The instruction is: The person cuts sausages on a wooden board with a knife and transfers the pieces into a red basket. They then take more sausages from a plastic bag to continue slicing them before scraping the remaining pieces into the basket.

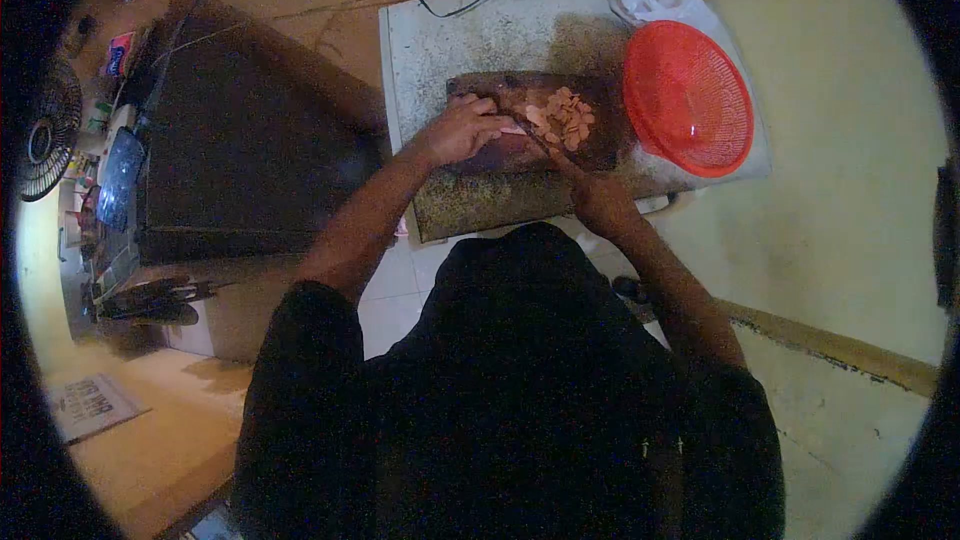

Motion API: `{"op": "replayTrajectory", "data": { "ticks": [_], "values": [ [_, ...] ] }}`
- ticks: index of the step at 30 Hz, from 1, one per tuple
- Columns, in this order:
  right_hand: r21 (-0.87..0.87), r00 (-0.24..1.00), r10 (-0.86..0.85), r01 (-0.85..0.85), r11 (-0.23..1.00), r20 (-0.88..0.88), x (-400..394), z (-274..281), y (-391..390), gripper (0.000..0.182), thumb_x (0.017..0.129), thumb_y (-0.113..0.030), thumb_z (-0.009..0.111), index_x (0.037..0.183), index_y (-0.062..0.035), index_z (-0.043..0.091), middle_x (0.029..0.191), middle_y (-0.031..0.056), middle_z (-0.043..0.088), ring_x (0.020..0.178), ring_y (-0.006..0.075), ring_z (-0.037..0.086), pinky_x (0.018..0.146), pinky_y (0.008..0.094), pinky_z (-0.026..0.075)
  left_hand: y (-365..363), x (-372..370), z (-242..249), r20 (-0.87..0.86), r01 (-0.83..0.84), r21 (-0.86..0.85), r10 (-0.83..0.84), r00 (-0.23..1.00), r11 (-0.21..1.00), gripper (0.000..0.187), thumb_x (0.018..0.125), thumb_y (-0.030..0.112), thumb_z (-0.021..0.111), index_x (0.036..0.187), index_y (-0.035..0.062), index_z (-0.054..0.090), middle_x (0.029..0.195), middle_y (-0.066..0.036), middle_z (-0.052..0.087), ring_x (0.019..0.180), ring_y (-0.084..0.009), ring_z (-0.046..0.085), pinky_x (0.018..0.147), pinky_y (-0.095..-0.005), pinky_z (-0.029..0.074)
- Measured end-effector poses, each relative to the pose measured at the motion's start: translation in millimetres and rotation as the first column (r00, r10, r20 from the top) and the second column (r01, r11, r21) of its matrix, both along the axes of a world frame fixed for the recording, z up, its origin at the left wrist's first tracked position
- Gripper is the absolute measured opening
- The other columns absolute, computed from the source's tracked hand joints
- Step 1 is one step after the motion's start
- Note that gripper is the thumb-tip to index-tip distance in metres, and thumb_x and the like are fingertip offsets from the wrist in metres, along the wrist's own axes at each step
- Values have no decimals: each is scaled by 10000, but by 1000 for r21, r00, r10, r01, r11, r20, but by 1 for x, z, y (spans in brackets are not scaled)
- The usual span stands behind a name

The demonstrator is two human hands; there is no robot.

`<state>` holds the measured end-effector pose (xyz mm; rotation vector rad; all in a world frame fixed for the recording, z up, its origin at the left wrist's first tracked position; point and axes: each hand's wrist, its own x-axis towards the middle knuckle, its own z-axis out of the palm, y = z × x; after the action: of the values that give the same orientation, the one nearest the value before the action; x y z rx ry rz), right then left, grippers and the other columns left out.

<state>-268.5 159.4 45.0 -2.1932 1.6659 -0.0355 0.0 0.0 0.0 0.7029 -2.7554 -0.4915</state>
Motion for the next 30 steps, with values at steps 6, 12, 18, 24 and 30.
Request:
{"op": "replayTrajectory", "data": {
  "ticks": [6,12,18,24,30],
  "values": [
    [111,999,-14,18,994,-35,10,1,-1,788,896,-94,530,1558,-321,168,829,249,675,751,417,674,706,523,541,9,-2,-4,-98,-6,-99,-4,995,995,299,936,212,578,1224,213,659,1011,-95,571,946,-317,525,893,-450,407],
    [-174,995,35,-19,985,90,8,-11,1,869,857,-113,587,1558,-342,127,904,240,686,777,428,670,713,539,540,6,-1,-10,-100,-3,-129,-10,995,992,285,938,231,573,1209,215,662,995,-78,566,926,-299,526,880,-441,412],
    [55,996,-50,46,997,76,3,-1,-12,867,847,-95,601,1551,-359,170,999,248,682,891,428,669,811,514,531,-1,1,-11,-154,-9,-171,-17,988,985,267,924,221,593,1178,198,671,966,-78,571,898,-299,537,846,-444,427],
    [147,996,-70,78,986,-57,16,10,-9,807,876,-124,561,1547,-363,182,930,239,689,787,413,685,749,544,540,0,3,-13,-150,-16,-157,-8,989,988,260,921,216,595,1164,175,677,1000,-92,592,935,-306,547,864,-449,429],
    [53,997,-30,34,998,-73,11,-6,-11,800,874,-119,554,1544,-363,192,937,243,690,780,426,685,725,556,546,4,3,-8,-109,-10,-132,-5,994,991,245,925,213,597,1136,126,687,1024,-87,614,944,-294,553,878,-427,440]
  ]
}}
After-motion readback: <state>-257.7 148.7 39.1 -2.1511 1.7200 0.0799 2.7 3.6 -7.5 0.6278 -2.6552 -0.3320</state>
